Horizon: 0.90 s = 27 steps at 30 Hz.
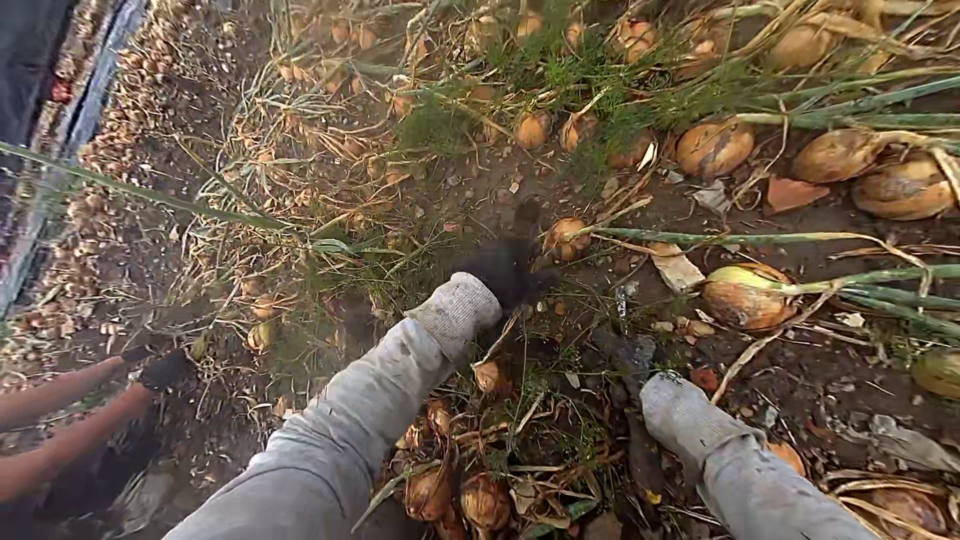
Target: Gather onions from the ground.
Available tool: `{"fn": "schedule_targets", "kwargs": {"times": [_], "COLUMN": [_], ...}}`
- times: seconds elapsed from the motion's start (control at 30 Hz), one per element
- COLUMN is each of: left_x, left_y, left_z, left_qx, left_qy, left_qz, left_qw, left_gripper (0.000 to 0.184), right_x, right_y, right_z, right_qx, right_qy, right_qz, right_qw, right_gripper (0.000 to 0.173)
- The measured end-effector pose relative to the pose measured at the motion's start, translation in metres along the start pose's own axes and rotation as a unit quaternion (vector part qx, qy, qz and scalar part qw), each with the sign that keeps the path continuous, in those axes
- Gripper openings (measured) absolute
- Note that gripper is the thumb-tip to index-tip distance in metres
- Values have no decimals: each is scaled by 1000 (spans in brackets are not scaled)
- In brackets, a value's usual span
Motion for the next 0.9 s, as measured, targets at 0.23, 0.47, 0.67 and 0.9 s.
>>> {"fn": "schedule_targets", "kwargs": {"times": [0.23,0.47,0.67,0.9], "left_x": [30,17,32,-15], "left_y": [-95,-107,-77,-5], "left_z": [-32,-25,-24,-6], "left_qx": [-25,-149,-87,-47], "left_qy": [-178,-43,-94,0], "left_qz": [-55,-113,-135,-289], "left_qw": [982,981,983,956], "left_gripper": [51,53,57,51], "right_x": [-22,-19,1,-6], "right_y": [44,39,6,-2], "right_z": [79,65,29,16], "right_qx": [70,62,56,29], "right_qy": [139,-17,62,83], "right_qz": [115,121,106,98], "right_qw": [981,990,991,991], "right_gripper": [36,24,37,43]}}
Point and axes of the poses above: each hand's wrist, its own y-axis away from the middle knuckle, its own x-axis out of the palm, z = x × y, the point moved 4 cm from there along -y, towards the middle knuckle, and after that the axes turned 4 degrees about y, right-handed, at the moved point
